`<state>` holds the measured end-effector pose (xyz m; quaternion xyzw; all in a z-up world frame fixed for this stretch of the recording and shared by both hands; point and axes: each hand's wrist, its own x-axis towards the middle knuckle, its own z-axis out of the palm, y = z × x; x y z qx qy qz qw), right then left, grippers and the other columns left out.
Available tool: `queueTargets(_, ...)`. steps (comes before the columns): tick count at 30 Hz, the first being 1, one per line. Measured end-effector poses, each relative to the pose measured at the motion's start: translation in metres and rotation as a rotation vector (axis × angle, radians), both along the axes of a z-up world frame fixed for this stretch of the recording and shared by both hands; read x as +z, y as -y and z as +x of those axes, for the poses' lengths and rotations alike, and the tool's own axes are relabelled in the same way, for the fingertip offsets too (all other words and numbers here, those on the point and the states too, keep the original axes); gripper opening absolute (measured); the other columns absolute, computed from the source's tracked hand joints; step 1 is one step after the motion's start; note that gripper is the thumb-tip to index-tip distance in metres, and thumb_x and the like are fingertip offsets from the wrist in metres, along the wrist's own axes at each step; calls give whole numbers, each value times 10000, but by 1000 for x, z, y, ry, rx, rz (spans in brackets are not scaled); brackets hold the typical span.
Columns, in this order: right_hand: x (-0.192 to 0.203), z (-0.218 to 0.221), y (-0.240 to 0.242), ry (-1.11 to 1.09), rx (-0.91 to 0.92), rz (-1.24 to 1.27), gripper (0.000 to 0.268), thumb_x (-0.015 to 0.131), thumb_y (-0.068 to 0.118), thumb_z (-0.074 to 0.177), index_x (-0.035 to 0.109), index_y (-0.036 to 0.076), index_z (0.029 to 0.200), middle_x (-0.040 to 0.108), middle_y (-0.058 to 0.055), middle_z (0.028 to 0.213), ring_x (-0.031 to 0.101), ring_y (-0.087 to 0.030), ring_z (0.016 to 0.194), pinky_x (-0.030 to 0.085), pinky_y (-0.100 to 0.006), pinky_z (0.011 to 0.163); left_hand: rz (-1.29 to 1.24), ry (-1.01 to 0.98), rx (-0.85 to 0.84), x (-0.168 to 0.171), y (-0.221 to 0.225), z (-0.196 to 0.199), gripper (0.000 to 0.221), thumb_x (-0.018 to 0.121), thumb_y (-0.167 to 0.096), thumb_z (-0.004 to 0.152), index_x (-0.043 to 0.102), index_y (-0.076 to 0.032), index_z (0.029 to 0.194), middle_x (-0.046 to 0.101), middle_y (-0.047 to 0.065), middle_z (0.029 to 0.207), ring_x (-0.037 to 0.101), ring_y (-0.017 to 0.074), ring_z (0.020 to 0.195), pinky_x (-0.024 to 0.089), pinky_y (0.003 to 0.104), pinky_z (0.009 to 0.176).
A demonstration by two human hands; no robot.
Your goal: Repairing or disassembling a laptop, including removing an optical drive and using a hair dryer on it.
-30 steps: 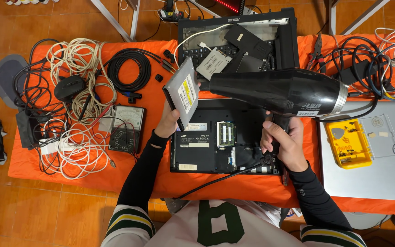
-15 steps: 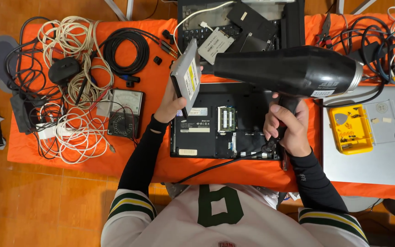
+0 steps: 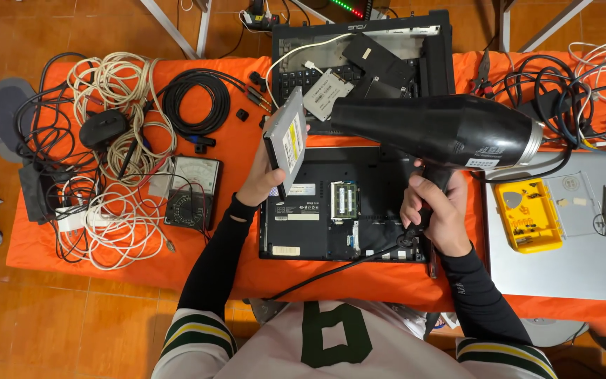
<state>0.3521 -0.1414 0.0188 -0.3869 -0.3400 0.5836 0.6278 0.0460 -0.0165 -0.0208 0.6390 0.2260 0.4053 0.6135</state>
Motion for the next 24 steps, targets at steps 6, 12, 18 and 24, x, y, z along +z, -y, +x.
queueTargets(6, 1, -2, 0, 20, -8, -4, 219, 540, 40, 977, 529, 12, 1195, 479, -49, 646, 471, -141, 432, 462, -324, 424, 14, -54, 59, -18, 0, -6, 1257, 648, -834, 819, 114, -62, 1657, 312, 242, 1634, 316, 343, 1567, 295, 526, 1265)
queueTargets(12, -1, -2, 0, 26, -3, -15, 216, 546, 43, 978, 528, 10, 1191, 479, -48, 644, 472, -140, 432, 462, -321, 425, -2, -50, 64, -9, 0, -2, 1258, 646, -835, 820, 109, -56, 1650, 296, 239, 1629, 304, 338, 1561, 296, 515, 1258)
queueTargets(18, -1, -5, 0, 29, 6, -14, 216, 553, 43, 974, 528, 9, 1186, 481, -51, 649, 468, -142, 432, 463, -325, 425, 16, 29, 18, -26, -6, -5, 1242, 657, -830, 816, 125, -55, 1628, 375, 259, 1602, 393, 341, 1530, 360, 498, 1251)
queueTargets(24, 0, -6, 0, 42, 8, -31, 232, 562, 50, 968, 516, 10, 1192, 479, -54, 647, 464, -142, 428, 462, -322, 425, -12, 43, 44, -23, -1, -6, 1260, 639, -837, 822, 108, -48, 1648, 324, 256, 1638, 315, 335, 1559, 298, 484, 1270)
